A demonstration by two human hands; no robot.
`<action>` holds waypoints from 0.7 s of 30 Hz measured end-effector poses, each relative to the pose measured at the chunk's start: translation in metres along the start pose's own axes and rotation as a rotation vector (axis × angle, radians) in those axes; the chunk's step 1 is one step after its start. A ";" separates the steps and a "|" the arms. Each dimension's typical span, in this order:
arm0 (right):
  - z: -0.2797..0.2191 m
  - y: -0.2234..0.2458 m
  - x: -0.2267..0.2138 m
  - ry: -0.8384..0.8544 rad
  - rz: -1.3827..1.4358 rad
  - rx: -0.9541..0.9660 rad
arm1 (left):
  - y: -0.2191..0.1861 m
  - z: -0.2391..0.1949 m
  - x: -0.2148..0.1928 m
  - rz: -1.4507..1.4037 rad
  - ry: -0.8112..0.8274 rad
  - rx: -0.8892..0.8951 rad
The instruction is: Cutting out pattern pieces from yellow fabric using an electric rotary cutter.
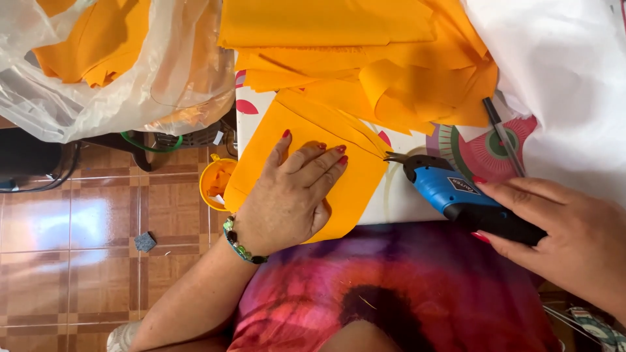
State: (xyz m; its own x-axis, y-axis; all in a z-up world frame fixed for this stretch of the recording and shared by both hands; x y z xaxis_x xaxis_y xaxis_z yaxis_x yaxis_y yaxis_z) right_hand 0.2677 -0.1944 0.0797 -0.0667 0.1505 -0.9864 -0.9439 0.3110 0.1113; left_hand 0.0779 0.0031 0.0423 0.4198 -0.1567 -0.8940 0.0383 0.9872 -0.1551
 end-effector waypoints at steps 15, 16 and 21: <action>-0.002 0.003 0.000 0.002 -0.057 -0.008 | 0.002 -0.001 0.003 -0.013 0.023 -0.015; -0.003 0.003 0.000 -0.010 -0.036 -0.011 | 0.002 -0.001 0.002 -0.015 0.020 -0.015; 0.006 0.006 -0.001 0.007 0.137 -0.005 | 0.001 -0.001 0.002 -0.019 0.021 -0.012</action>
Point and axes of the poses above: each hand's wrist, its own z-axis towards the middle knuckle, its own x-axis out of the palm, y = z × x, the point moved 9 cm from there along z, towards the middle knuckle, and after that the axes turned 2 degrees about x, right-handed, at the moved point
